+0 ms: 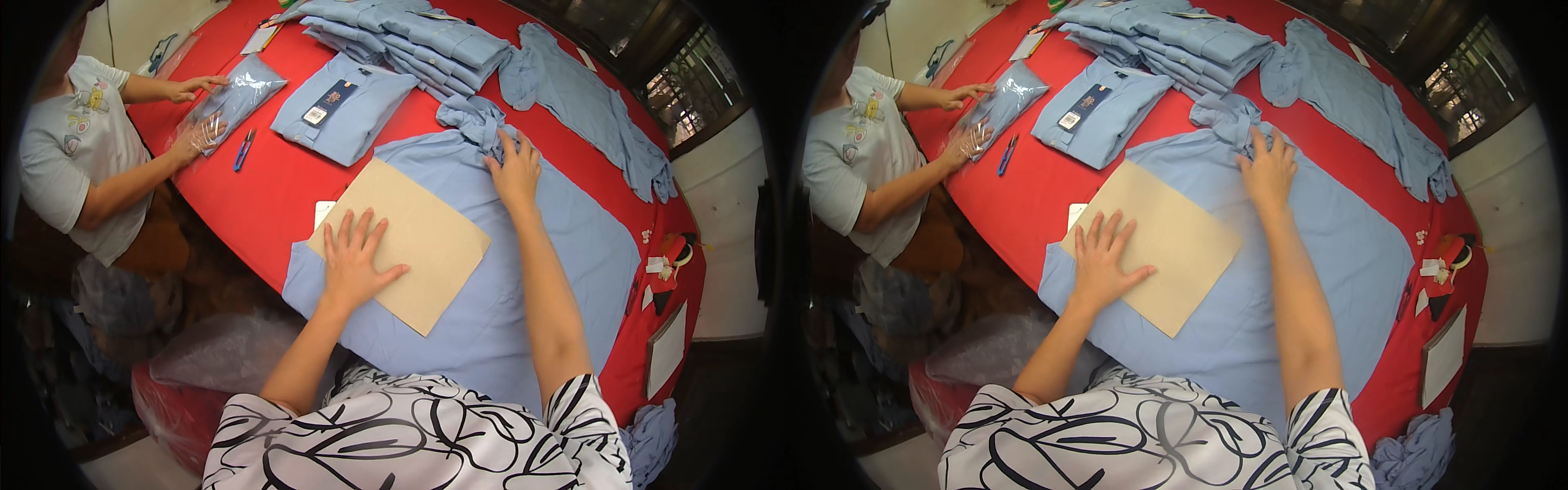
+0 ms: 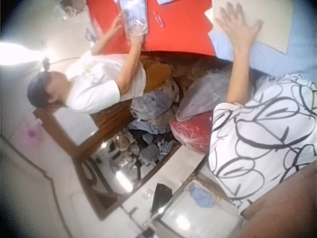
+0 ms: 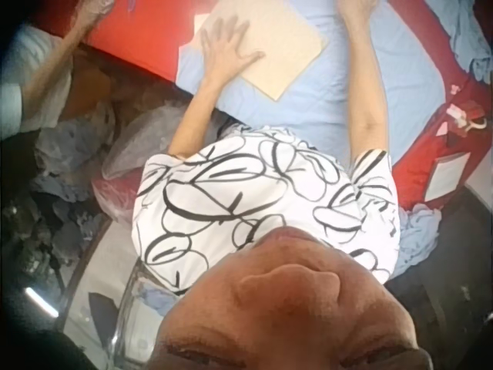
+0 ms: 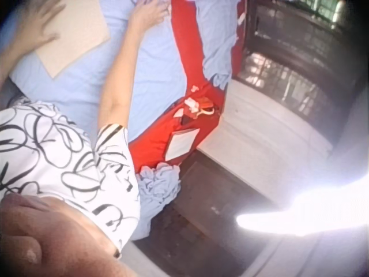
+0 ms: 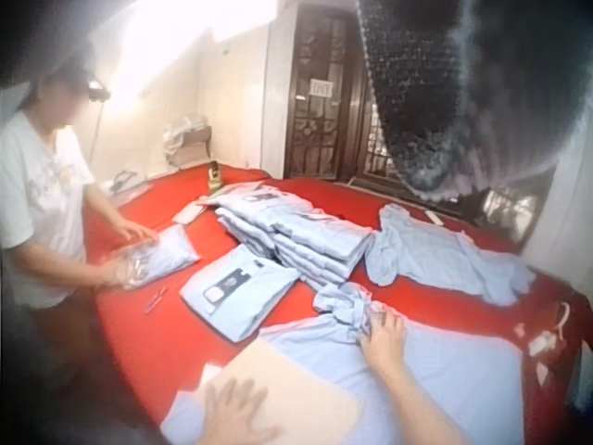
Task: The person folds light blue garments on a red table, using a cardboard template for one of them, and then places the folded items onto a stack.
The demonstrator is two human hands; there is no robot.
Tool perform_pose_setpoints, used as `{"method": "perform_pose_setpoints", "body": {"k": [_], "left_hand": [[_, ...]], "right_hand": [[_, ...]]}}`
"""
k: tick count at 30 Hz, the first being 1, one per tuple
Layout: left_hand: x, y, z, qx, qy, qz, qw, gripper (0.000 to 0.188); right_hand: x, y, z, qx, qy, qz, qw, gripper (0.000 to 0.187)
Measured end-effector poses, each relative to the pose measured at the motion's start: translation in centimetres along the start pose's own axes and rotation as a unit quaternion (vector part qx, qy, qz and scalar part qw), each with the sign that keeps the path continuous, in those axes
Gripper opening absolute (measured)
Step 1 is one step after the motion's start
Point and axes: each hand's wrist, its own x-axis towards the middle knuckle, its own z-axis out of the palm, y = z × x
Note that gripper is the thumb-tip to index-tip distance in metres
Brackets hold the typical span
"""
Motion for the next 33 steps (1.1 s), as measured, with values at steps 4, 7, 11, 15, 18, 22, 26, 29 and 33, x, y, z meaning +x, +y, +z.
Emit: {"method": "perform_pose_setpoints", "body": {"k": [4, 7, 11, 15, 18, 22, 26, 29, 33], "left_hand": [[0.6, 0.3, 0.2, -0.021, 0.005, 0.016, 1.0, 0.084], [1.2, 0.8, 0.0, 0.005, 0.002, 0.036, 0.999, 0.089], [-0.3, -1.1, 0.6, -0.207, -0.019, -0.02, 0.978, 0.084], [-0.2, -2.4, 1.9, -0.276, -0.014, 0.039, 0.96, 0.075], [0.0, -2.4, 1.4, -0.149, -0.042, 0.077, 0.985, 0.077], [-0.2, -2.5, 1.6, -0.014, 0.011, 0.091, 0.996, 0.075], [1.0, -2.4, 3.6, -0.12, 0.151, -0.011, 0.981, 0.057], [1.1, -4.1, 4.5, -0.132, 0.212, 0.049, 0.967, 0.055], [1.3, -4.3, 4.3, 0.094, 0.207, 0.132, 0.965, 0.061]], "right_hand": [[4.1, 3.0, 0.6, -0.043, -0.088, 0.069, 0.993, 0.048], [5.0, 2.6, -2.2, 0.073, -0.181, 0.037, 0.98, 0.048], [3.1, -8.8, -14.6, 0.299, -0.442, -0.126, 0.836, 0.042], [-0.3, -9.1, -8.7, 0.386, -0.238, -0.047, 0.89, 0.047], [-5.4, -9.9, 0.2, 0.198, -0.219, -0.139, 0.945, 0.055], [-10.0, -13.1, 0.3, 0.097, -0.217, -0.225, 0.945, 0.059], [-10.7, -12.0, -1.2, 0.188, -0.3, -0.244, 0.903, 0.058], [-10.3, -9.5, -3.8, 0.405, -0.387, -0.119, 0.82, 0.047], [-10.8, 4.5, -8.0, 0.141, -0.122, -0.065, 0.98, 0.052]]}}
